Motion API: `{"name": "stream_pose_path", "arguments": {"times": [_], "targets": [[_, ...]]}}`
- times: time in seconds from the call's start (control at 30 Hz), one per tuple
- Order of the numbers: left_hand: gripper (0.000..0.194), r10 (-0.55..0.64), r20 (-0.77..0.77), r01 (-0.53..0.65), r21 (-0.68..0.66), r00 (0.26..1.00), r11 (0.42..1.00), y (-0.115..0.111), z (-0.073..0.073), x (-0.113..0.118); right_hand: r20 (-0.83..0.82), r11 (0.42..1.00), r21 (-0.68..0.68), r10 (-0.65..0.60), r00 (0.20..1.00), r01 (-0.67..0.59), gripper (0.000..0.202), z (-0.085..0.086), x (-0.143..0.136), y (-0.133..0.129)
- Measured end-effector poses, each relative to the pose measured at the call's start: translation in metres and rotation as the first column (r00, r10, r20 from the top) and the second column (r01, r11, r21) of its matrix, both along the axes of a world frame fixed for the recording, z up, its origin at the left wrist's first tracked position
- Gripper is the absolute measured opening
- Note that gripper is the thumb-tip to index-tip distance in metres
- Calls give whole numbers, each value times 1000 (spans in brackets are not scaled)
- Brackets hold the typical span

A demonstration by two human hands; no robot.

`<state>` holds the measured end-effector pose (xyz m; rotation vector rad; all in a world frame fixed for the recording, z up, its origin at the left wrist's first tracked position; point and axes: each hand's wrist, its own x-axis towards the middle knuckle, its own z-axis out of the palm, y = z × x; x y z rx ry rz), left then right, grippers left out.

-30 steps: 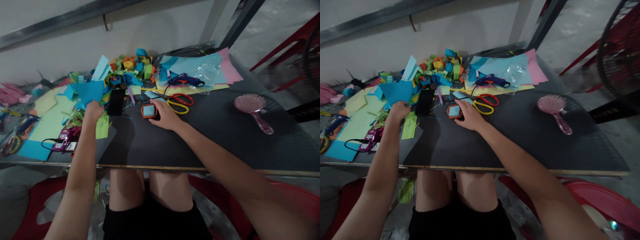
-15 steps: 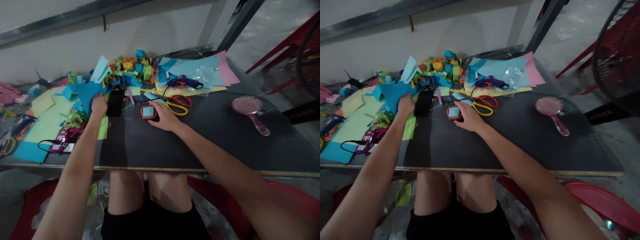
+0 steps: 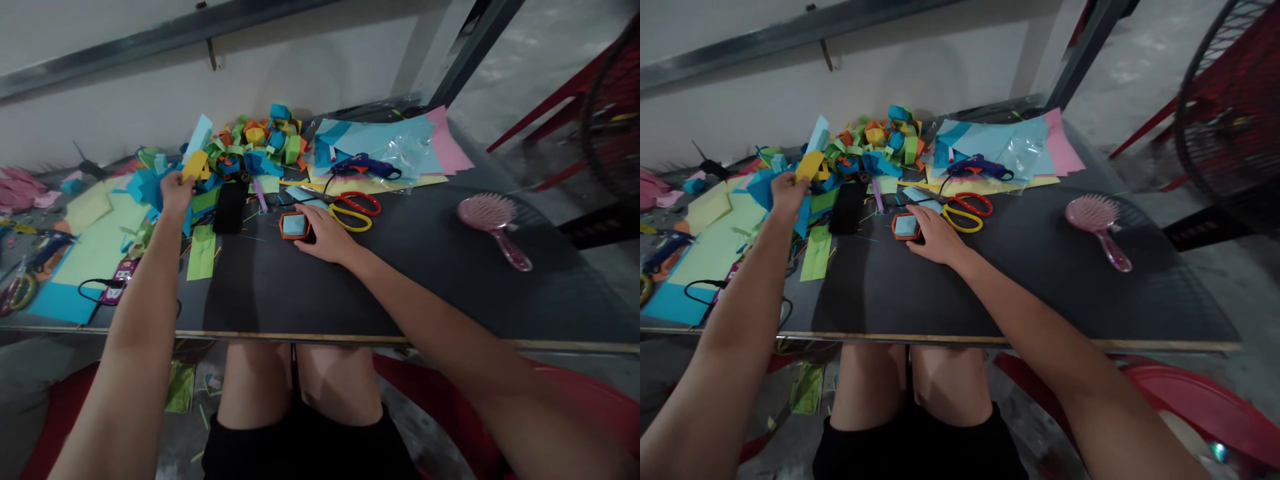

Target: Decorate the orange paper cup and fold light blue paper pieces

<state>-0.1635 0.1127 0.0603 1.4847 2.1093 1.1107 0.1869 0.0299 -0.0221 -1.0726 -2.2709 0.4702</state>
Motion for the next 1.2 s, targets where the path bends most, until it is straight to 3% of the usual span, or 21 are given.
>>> {"name": "stream_pose_path", "arguments": {"times": [0.1,0.17,0.23,0.3,0.43,0.57,0.7,0.73,0.83,0.93,1.03,1.2], "targets": [[6,-66,319,1,197,946,980,-9,12,13,-4,1000,0,-9,1000,9,73,1,-1,0],[10,-230,404,131,258,885,957,-18,17,24,-8,1000,-3,-22,1000,22,72,2,-1,-1],[19,-286,411,204,232,865,951,-26,19,35,-13,999,-10,-51,999,50,71,3,-1,-2],[30,-380,378,347,155,844,925,-34,20,42,-21,996,-10,-84,996,84,71,4,-1,-2],[30,-503,295,509,63,813,859,-45,19,55,-88,992,55,-107,990,112,69,5,0,-2],[38,-646,346,704,-63,680,708,-63,22,77,-256,994,78,-57,965,79,67,12,3,-4],[53,-730,490,866,-124,478,484,-81,25,108,-492,997,-58,19,870,-55,69,25,3,-9],[53,-733,506,876,-107,455,470,-84,24,114,-546,990,-106,24,837,-97,67,27,2,-10],[51,-731,499,857,-44,465,514,-82,18,124,-657,938,-290,-49,753,-192,57,32,-1,-12],[48,-683,437,764,-13,585,645,-74,6,125,-679,882,-437,-195,708,-176,50,32,-1,-10],[43,-578,402,613,51,710,789,-71,-8,124,-651,865,-493,-292,701,-97,47,29,1,-7],[31,-466,316,433,173,826,885,-66,-31,113,-626,846,-531,-355,694,-46,42,26,3,-3]]}}
